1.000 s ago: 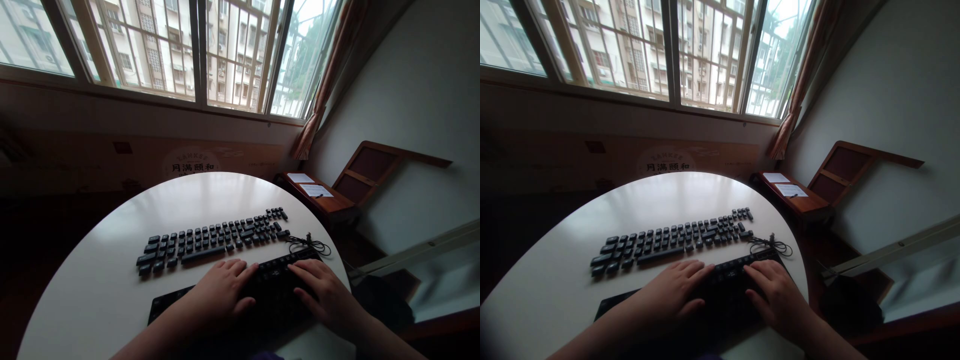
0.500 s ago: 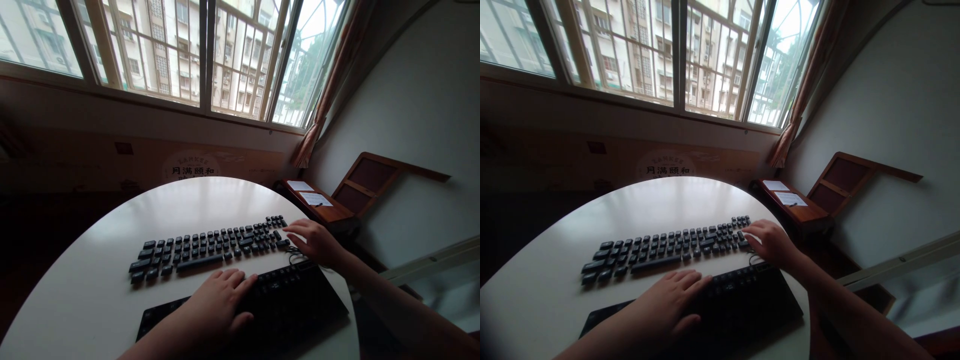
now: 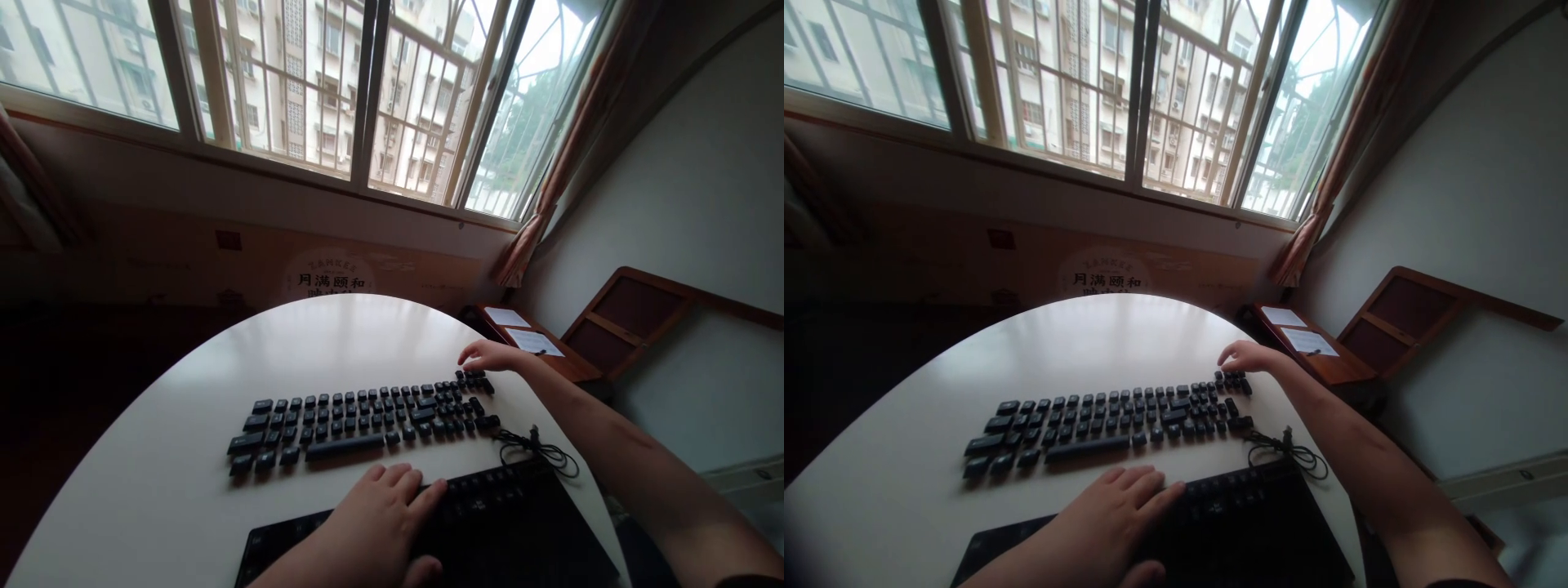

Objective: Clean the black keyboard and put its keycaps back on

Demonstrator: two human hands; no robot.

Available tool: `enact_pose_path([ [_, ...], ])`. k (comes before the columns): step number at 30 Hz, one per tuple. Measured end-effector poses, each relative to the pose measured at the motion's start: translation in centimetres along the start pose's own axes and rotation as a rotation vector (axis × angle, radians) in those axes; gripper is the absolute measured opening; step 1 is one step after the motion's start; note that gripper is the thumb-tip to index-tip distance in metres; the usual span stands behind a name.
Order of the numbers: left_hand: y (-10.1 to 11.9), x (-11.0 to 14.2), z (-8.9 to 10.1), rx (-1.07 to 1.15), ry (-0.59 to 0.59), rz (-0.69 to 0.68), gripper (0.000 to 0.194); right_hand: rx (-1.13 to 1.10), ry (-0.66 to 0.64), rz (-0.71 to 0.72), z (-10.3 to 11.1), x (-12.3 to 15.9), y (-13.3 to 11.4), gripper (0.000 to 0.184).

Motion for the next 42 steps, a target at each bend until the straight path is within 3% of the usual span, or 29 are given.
enact_pose_path([
  [5, -0.4, -0.1, -0.7, -0.009, -0.006, -0.023, 0.074, 0.025, -0.077, 0.001, -0.5, -0.6, -0.3, 0.042],
  [11, -0.2, 0.0, -0.4, -0.002, -0.001, -0.011, 0.073, 0.107, -0.073, 0.010, -1.0, -1.0, -0.8, 0.034],
  [16, 0.0, 0.1, -0.1, 0.013, 0.014, -0.008, 0.071, 0.162, 0.014, 0.024, -1.4, -1.3, -1.2, 0.025],
  [20, 0.0, 0.2, -0.1, 0.012, 0.026, -0.004, 0.071, 0.163, 0.163, 0.067, 0.0, -0.3, -2.3, 0.021],
  [25, -0.3, 0.1, -0.5, -0.011, 0.027, -0.014, 0.070, 0.100, 0.272, 0.177, 3.3, 4.9, -3.8, 0.019],
  [29, -0.3, -0.2, -0.9, -0.055, 0.023, -0.043, 0.069, 0.034, 0.197, 0.328, 3.9, 11.8, -5.0, 0.022],
  [32, -0.2, -0.3, -0.9, -0.078, 0.013, -0.042, 0.068, 0.009, 0.104, 0.290, 2.4, 16.6, -5.1, 0.021],
  [35, -0.1, -0.2, -0.7, -0.081, 0.023, -0.050, 0.067, -0.033, 0.110, 0.212, 0.1, 20.2, -4.5, 0.020],
  [42, 0.0, -0.2, -0.5, -0.097, 0.042, -0.052, 0.065, -0.111, 0.210, 0.135, -4.1, 23.2, -3.3, 0.022],
])
Point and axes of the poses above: each hand's wrist, its own x-axis away from the middle knuckle, its own z-axis out of the back of the hand, y = z × x, the point moved 5 cm from there along -x, towards the middle knuckle, and after that the axes turned 9 degrees about y, right-handed, at the moved point
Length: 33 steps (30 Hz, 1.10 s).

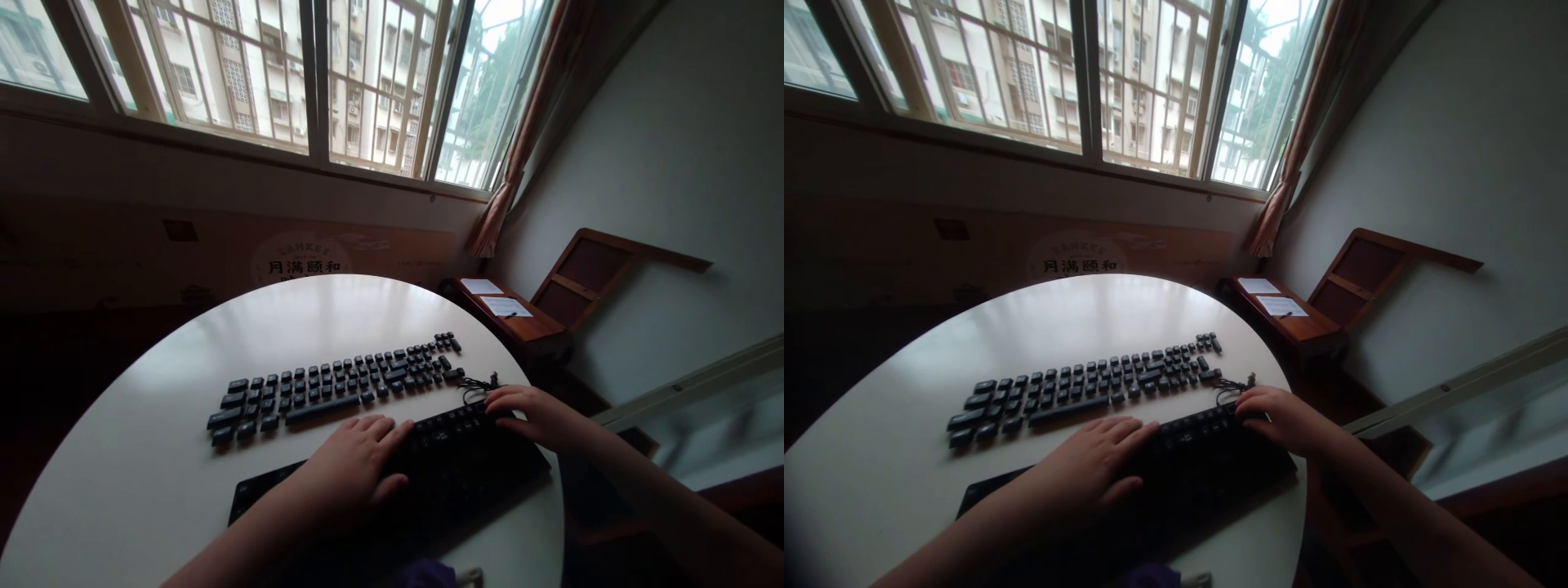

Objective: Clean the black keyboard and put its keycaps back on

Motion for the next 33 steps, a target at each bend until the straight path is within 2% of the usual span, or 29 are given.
enact_pose_path([
  [9, 0.2, 0.1, 0.4, 0.001, -0.015, 0.001, 0.064, 0.033, 0.016, 0.014, -0.6, -0.7, -0.2, 0.020],
  [18, 0.0, -0.1, 0.2, 0.013, -0.048, 0.012, 0.067, 0.226, 0.043, 0.043, -0.7, -0.7, -2.0, 0.020],
  [23, 0.0, -0.1, 0.4, 0.017, -0.023, 0.016, 0.064, 0.314, 0.050, 0.043, -1.1, -0.7, -2.8, 0.026],
  [27, 0.1, 0.0, 0.4, 0.004, 0.006, -0.005, 0.064, 0.419, 0.115, 0.080, -2.0, 0.6, -3.5, 0.025],
  [31, 0.1, 0.3, 0.4, 0.012, 0.025, -0.009, 0.064, 0.473, 0.245, 0.124, -2.9, 3.1, -3.6, 0.047],
  [33, 0.1, 0.4, 0.5, 0.020, 0.034, -0.014, 0.064, 0.478, 0.297, 0.116, -3.2, 4.1, -3.2, 0.049],
])
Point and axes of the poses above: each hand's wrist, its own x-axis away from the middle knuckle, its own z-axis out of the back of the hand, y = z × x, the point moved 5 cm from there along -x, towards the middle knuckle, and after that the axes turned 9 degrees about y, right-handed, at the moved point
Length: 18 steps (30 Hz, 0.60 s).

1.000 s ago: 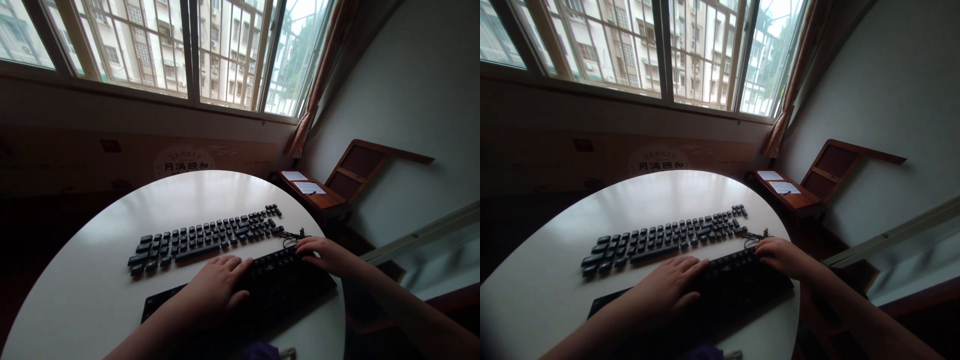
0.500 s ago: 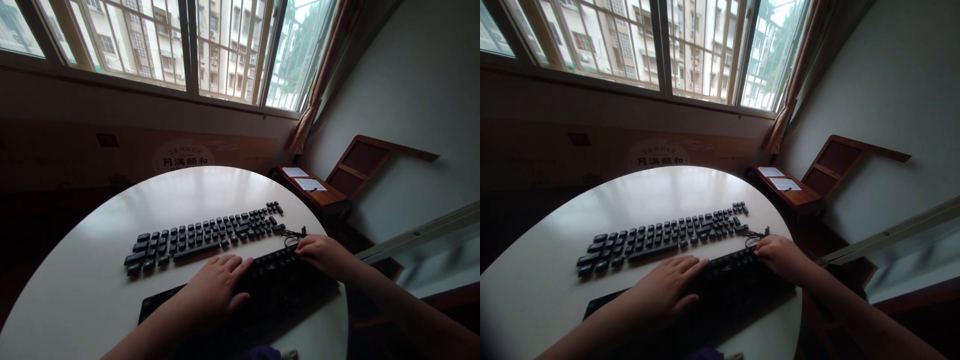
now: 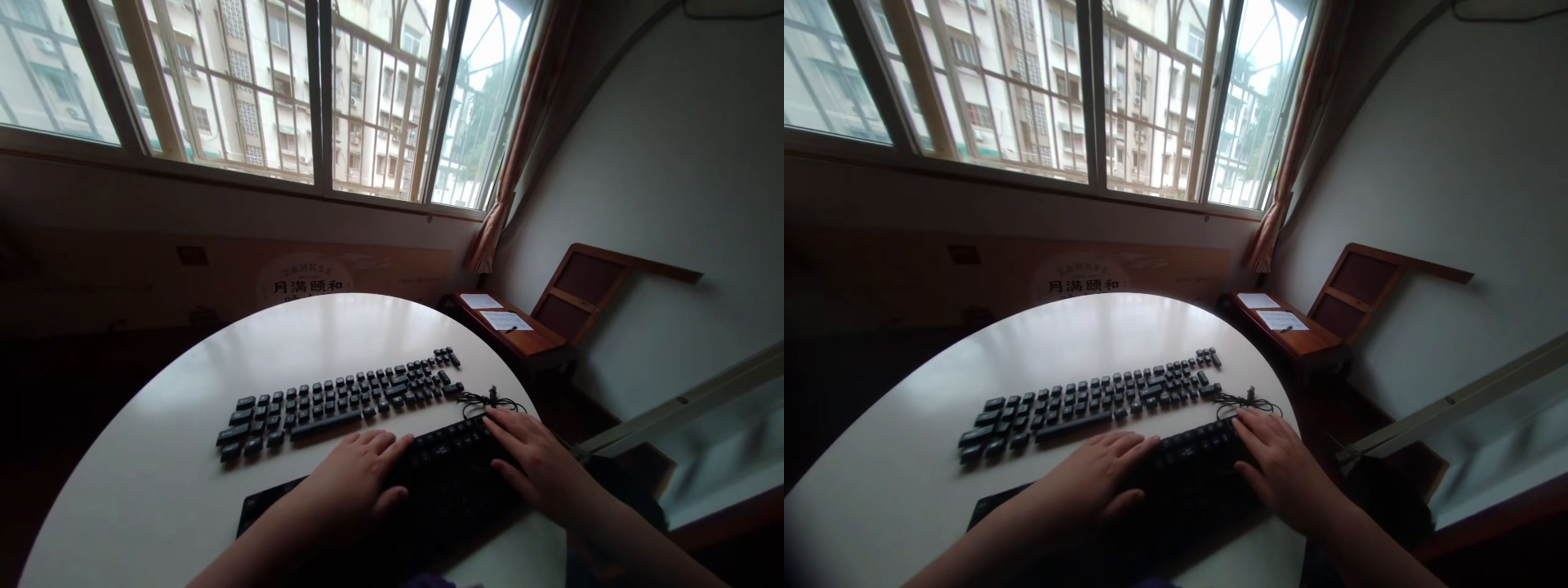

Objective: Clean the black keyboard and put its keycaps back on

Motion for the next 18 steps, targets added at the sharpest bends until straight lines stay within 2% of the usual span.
enact_pose_path([
  [4, 0.0, 0.0, 0.0, 0.006, -0.008, 0.003, 0.064, -0.026, 0.018, -0.022, -0.2, 1.0, 0.4, 0.043],
  [9, -0.2, 0.1, -0.2, 0.029, 0.005, 0.005, 0.064, -0.061, -0.009, -0.020, 0.3, -0.6, 1.0, 0.030],
  [14, -0.3, 0.1, -0.4, 0.042, 0.013, 0.017, 0.065, -0.042, 0.154, -0.059, 1.3, -4.7, 3.3, 0.028],
  [18, -0.3, 0.2, -0.5, 0.044, 0.006, 0.018, 0.066, -0.103, 0.172, -0.107, -0.3, -9.7, 6.3, 0.030],
])
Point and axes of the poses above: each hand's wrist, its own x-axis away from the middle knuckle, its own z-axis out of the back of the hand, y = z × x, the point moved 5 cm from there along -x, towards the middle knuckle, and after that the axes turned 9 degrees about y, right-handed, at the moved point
